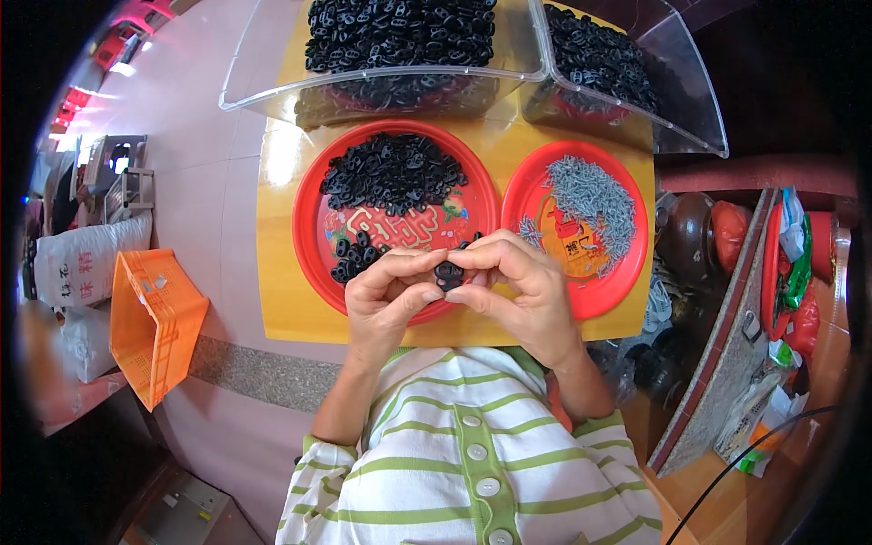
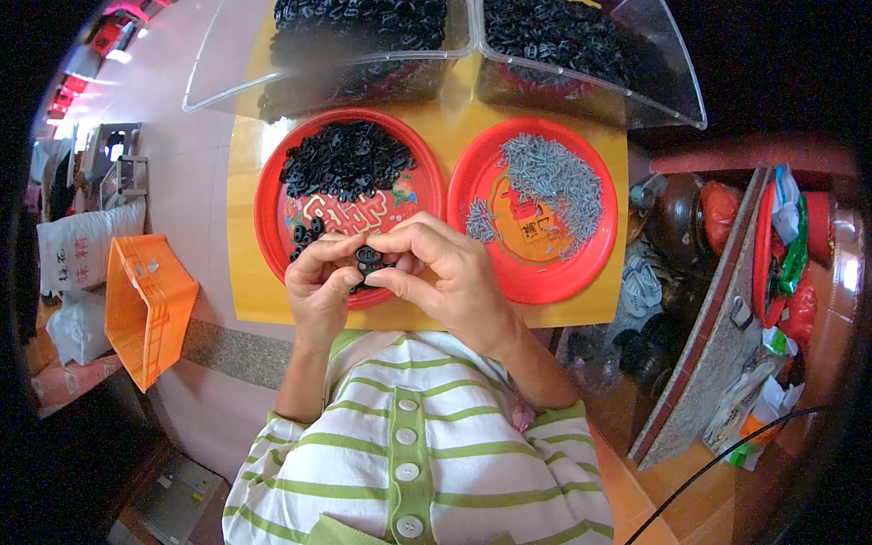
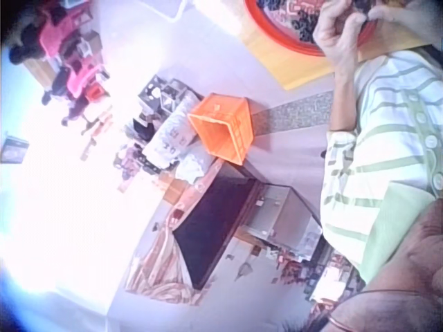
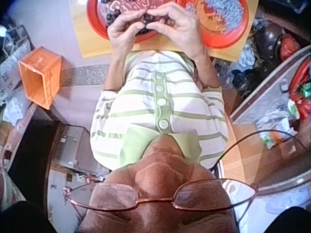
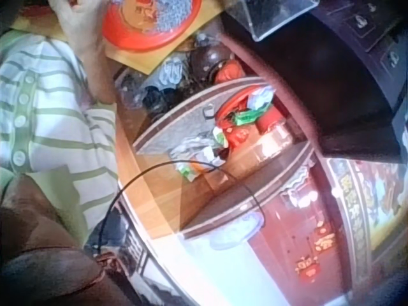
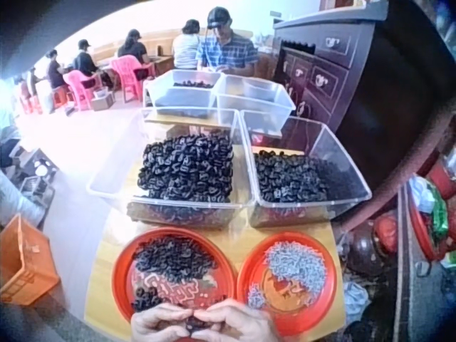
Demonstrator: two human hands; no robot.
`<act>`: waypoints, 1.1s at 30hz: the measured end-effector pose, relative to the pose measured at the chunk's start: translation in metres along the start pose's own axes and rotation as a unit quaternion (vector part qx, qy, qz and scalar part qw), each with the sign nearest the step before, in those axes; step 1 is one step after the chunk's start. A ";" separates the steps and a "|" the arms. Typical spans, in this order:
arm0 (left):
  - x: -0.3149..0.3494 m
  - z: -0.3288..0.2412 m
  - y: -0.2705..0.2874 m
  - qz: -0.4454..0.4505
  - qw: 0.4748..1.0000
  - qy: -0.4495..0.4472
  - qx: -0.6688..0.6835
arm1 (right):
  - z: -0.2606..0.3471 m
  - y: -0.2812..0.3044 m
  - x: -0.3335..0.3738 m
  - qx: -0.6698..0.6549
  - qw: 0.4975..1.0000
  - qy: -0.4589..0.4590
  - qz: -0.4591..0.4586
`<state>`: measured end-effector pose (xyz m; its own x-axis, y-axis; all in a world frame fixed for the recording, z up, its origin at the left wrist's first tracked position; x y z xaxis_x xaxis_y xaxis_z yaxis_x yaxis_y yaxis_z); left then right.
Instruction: The person sits at a table and repeatedly picks up small black plastic rings and silver metal pins. They insert the pins into the rings to assemble hair accessories, placing the finished units into a clear plastic container.
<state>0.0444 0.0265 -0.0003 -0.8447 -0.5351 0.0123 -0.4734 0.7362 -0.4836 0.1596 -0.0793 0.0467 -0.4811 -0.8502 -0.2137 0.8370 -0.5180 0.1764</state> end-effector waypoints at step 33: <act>-0.044 -0.001 0.032 -0.123 0.788 -0.082 -0.597 | 0.028 0.147 -0.073 0.501 0.797 0.145 -0.303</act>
<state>0.0655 0.0743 -0.0153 -0.6938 -0.6962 -0.1843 -0.5981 0.4144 0.6859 0.3106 -0.0958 0.1154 -0.5155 -0.4328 -0.7396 -0.2255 -0.7641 0.6044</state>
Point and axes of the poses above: each hand's wrist, its own x-axis away from the middle knuckle, its own y-axis out of the back of the hand, z = x × y, the point moved 4 cm from there along -x, towards the middle knuckle, and after that the axes turned 5 degrees about y, right-handed, at the moved point
